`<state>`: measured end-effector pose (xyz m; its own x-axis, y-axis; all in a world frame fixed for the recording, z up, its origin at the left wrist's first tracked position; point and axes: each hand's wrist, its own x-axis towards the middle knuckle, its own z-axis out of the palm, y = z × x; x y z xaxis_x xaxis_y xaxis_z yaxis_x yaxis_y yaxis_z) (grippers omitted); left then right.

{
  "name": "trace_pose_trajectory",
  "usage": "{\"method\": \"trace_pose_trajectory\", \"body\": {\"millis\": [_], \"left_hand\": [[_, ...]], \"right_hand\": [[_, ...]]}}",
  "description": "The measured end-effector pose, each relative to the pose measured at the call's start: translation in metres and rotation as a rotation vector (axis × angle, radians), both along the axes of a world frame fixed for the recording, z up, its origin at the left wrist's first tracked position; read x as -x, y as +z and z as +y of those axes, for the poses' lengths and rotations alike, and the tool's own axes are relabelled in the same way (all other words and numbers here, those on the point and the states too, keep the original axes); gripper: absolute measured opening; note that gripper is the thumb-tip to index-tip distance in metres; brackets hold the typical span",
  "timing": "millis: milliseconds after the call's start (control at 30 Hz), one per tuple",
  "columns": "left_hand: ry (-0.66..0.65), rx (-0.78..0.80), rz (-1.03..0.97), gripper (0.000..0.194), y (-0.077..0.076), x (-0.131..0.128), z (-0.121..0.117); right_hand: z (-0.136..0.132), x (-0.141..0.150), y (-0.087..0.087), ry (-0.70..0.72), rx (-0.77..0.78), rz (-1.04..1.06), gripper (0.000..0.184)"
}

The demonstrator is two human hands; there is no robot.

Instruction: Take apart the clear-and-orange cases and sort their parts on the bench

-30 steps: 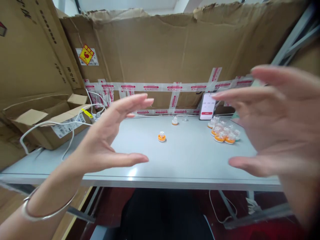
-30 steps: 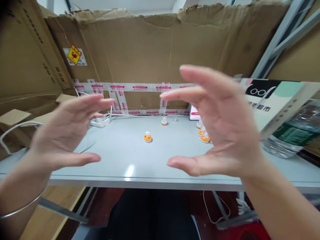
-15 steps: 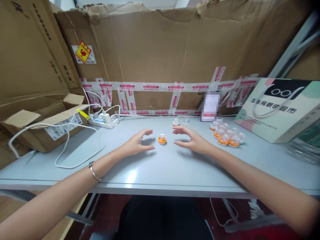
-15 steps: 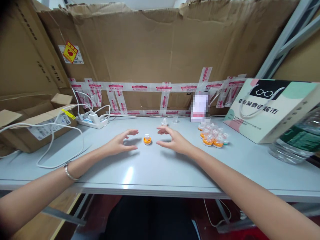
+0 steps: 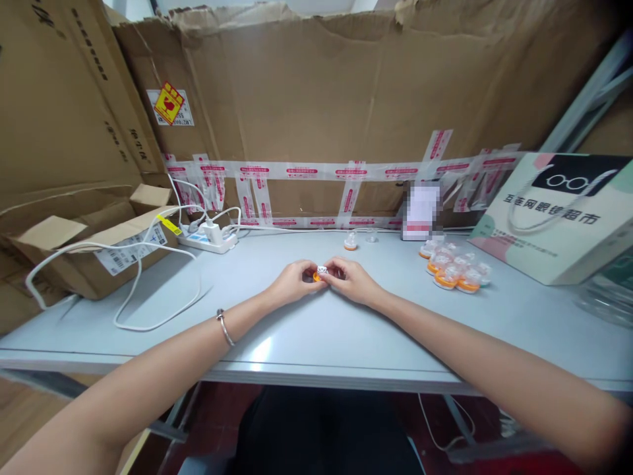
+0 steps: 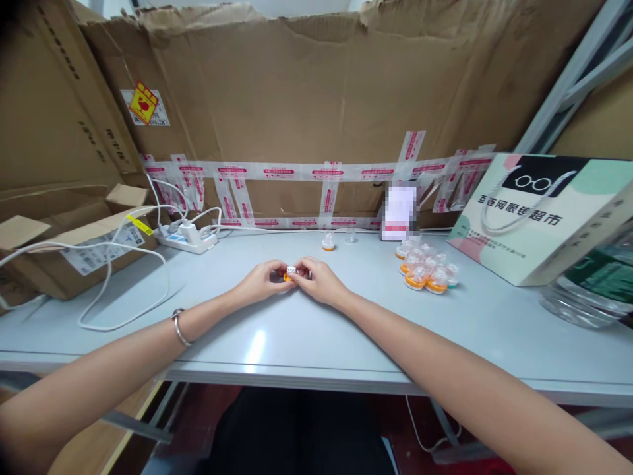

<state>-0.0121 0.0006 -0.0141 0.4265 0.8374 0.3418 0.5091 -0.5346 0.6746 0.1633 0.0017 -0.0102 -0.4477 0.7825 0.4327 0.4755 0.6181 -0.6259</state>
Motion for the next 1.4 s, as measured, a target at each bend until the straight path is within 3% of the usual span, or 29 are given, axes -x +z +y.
{"method": "trace_pose_trajectory", "body": {"millis": [433, 667, 800, 1000, 1233, 1400], "left_hand": [[-0.016, -0.034, 0.038, 0.022, 0.0, -0.002, -0.001], [-0.054, -0.04, 0.058, 0.02, 0.003, -0.002, -0.002], [-0.039, -0.018, 0.036, 0.023, 0.003, -0.001, -0.003], [-0.087, -0.058, 0.037, 0.019, 0.004, 0.002, -0.006], [-0.07, -0.098, 0.083, 0.037, 0.007, 0.004, -0.009], [-0.012, -0.176, -0.035, 0.054, 0.015, 0.005, -0.012]], "right_hand": [[-0.004, 0.0, 0.001, -0.038, -0.095, -0.009, 0.009], [-0.006, 0.001, 0.002, -0.014, -0.09, -0.005, 0.01], [-0.006, 0.005, 0.003, -0.114, -0.107, 0.076, 0.011], [-0.005, 0.008, 0.004, -0.082, -0.048, 0.085, 0.012], [-0.008, 0.005, 0.009, -0.147, -0.018, 0.148, 0.015], [-0.011, 0.004, 0.014, -0.148, -0.022, 0.153, 0.017]]}}
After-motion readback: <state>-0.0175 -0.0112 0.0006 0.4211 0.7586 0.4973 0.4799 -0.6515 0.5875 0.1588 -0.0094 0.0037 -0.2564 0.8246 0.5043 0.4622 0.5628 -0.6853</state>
